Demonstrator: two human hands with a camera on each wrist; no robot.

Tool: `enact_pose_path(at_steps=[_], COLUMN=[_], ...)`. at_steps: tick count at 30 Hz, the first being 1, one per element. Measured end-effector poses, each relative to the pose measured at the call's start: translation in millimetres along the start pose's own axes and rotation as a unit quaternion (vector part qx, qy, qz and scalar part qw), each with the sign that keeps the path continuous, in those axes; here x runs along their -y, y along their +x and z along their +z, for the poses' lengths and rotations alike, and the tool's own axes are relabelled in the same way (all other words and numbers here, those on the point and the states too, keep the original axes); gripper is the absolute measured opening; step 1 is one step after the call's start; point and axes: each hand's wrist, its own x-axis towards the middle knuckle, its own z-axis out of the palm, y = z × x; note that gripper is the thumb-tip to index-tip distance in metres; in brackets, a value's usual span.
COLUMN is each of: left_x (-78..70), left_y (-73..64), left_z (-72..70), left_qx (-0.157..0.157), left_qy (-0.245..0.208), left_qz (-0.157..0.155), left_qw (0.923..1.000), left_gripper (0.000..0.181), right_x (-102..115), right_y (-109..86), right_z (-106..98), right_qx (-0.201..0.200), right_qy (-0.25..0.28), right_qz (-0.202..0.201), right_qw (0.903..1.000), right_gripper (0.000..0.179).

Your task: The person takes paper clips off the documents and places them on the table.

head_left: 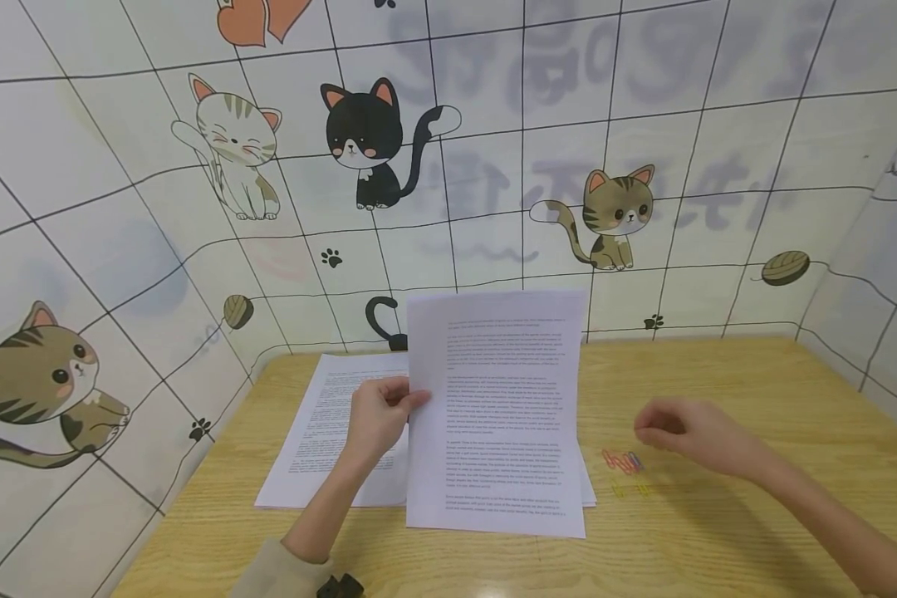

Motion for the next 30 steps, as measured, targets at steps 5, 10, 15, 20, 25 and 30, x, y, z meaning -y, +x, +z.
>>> enact_pose_path(at_steps=[5, 10, 15, 20, 25, 30], left_x=[-0.2, -0.6, -0.2, 0.1, -0.2, -0.4], left_y=[0.1, -0.1, 0.1, 0.7, 0.6, 0.1], left_z=[0.0, -0.3, -0.6, -0.8, -0.9, -1.3], left_qx=[0.004, 0.005, 0.004, 0.004, 0.006, 0.009], left_qy=[-0.005, -0.008, -0.009, -0.009, -0.007, -0.012], left_qz=[-0.001, 0.002, 0.005, 0.008, 0.008, 0.003], left_qw=[1.0, 0.9999, 0.9999, 0.9999, 0.9999, 0.9999], left_gripper=[0.014, 0.013, 0.011, 0.01, 0.01, 0.012], right_x=[8, 18, 30, 45, 54, 57], right_y=[3.5, 8.1, 13.9, 23.1, 30.0, 37.0], right_z=[-6, -7, -7, -5, 0, 5], right_qx=[-0.023, -0.049, -0.067, -0.093, -0.108, -0.109], right_qy=[0.037, 0.057, 0.08, 0.1, 0.114, 0.118], right_qz=[-0.005, -0.001, 0.009, 0.005, -0.011, -0.014], right_qw=[0.999, 0.9972, 0.9945, 0.9906, 0.9875, 0.9869], right_gripper=[0.011, 0.016, 0.027, 0.031, 0.034, 0.042])
